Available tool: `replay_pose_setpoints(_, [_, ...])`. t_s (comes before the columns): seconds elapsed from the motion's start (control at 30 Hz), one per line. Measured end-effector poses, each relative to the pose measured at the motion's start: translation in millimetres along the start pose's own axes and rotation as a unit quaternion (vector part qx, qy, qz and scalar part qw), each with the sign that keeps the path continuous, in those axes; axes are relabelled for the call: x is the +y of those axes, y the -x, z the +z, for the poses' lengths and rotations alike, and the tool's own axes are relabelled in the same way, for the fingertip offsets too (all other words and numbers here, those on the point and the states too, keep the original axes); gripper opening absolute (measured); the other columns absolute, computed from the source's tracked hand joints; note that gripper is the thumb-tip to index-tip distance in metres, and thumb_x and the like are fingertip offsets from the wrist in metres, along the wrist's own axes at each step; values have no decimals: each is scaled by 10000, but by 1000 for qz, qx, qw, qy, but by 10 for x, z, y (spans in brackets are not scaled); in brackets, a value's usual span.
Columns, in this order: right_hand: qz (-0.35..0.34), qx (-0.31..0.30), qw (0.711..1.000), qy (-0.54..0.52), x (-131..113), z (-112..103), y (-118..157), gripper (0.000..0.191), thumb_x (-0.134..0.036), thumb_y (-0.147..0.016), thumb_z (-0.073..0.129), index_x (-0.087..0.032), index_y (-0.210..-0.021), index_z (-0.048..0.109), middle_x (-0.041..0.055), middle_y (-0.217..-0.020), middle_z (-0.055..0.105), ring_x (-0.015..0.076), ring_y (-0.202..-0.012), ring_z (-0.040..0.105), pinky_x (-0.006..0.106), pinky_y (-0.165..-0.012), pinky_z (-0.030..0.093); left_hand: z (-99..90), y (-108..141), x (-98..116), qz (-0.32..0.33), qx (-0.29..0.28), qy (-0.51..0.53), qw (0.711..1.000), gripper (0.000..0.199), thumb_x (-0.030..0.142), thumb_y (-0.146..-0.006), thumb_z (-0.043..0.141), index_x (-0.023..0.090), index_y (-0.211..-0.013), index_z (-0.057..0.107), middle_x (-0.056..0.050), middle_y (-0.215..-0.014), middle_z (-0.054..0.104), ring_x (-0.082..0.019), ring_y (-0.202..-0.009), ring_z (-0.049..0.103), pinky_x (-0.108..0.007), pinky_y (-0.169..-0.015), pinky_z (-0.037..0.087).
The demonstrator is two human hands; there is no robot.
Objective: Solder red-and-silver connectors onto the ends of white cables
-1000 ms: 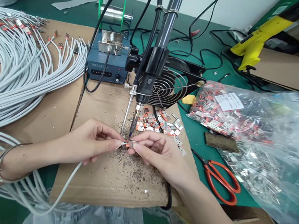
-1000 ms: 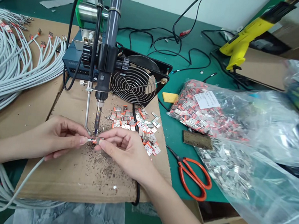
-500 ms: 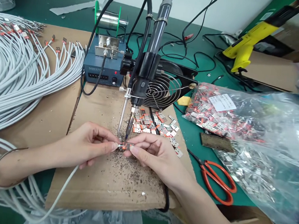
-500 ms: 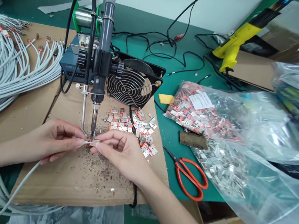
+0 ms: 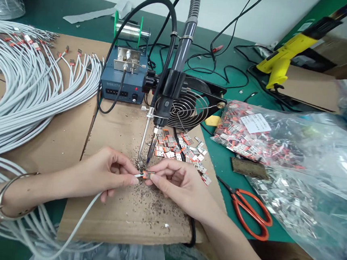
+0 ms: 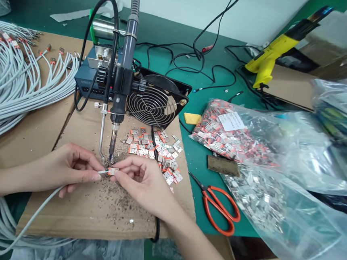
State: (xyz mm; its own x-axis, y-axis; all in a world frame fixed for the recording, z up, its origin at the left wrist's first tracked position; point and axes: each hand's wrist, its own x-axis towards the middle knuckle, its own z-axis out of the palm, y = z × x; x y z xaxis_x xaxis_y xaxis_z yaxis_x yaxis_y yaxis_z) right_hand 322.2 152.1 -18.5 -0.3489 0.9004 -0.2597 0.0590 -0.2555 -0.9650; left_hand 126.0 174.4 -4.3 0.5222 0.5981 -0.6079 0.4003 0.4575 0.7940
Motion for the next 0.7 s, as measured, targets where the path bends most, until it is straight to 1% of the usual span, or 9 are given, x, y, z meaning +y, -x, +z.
replay_pose_setpoints(0.07, [-36, -1, 998, 58, 17, -1, 20, 117, -218, -791, 609, -153, -709, 661, 11, -594, 668, 83, -461, 527, 196, -416, 368, 17, 9, -14, 5, 0, -2, 1000, 144, 260, -770, 633, 126, -816, 651, 91, -426, 460, -38, -345, 435, -96, -326, 409])
replay_pose_setpoints(0.13, [-88, 0, 988, 129, 49, -9, 41, 167, -214, -830, 585, -154, -710, 684, 16, -623, 671, 100, -512, 556, 215, -464, 406, 29, 15, -26, 14, -6, -7, 1000, 146, 269, -770, 626, 126, -796, 645, 91, -439, 454, -36, -356, 443, -94, -335, 406])
replay_pose_setpoints(0.2, [-152, 11, 968, 198, 85, -22, 60, 146, -190, -845, 591, -151, -770, 710, 43, -733, 700, 135, -655, 621, 252, -595, 472, 33, 16, -36, 20, -11, -10, 1000, 162, 285, -775, 616, 127, -799, 644, 92, -441, 444, -40, -363, 445, -97, -337, 404])
replay_pose_setpoints(0.27, [-224, 29, 941, 250, 114, -33, 71, 119, -151, -844, 604, -139, -829, 721, 70, -830, 703, 157, -775, 636, 285, -707, 488, 30, 15, -45, 25, -16, -13, 999, 185, 307, -780, 609, 129, -812, 644, 91, -438, 438, -43, -367, 438, -101, -335, 399])
replay_pose_setpoints(0.33, [-284, 37, 916, 280, 128, -39, 74, 119, -117, -842, 605, -128, -864, 721, 77, -834, 697, 161, -784, 627, 298, -716, 485, 23, 13, -53, 29, -18, -14, 999, 202, 324, -780, 608, 130, -823, 643, 90, -442, 435, -45, -370, 431, -103, -334, 394])
replay_pose_setpoints(0.37, [-305, 31, 906, 290, 129, -40, 74, 123, -106, -843, 602, -124, -878, 719, 76, -820, 697, 162, -767, 621, 304, -704, 483, 20, 12, -56, 30, -20, -14, 999, 205, 327, -780, 609, 130, -826, 643, 91, -446, 430, -44, -371, 428, -103, -335, 392])
replay_pose_setpoints(0.5, [-352, -7, 874, 336, 106, -37, 71, 141, -110, -869, 569, -119, -935, 694, 71, -792, 699, 174, -716, 612, 334, -678, 475, 17, 15, -60, 35, -27, -26, 999, 222, 343, -786, 603, 131, -837, 646, 92, -458, 407, -44, -374, 418, -105, -333, 380])
replay_pose_setpoints(0.63, [-348, -24, 861, 370, 89, -36, 75, 146, -152, -895, 534, -154, -918, 678, 62, -740, 691, 180, -646, 592, 328, -606, 469, 20, 24, -58, 33, -40, -34, 998, 218, 345, -794, 596, 134, -829, 641, 88, -472, 397, -48, -382, 419, -108, -336, 366])
replay_pose_setpoints(0.7, [-354, -29, 849, 391, 94, -40, 80, 151, -144, -897, 518, -156, -906, 669, 69, -722, 685, 186, -629, 585, 332, -591, 465, 20, 30, -58, 32, -41, -31, 998, 219, 348, -792, 600, 134, -822, 635, 89, -470, 396, -49, -379, 419, -110, -333, 361])
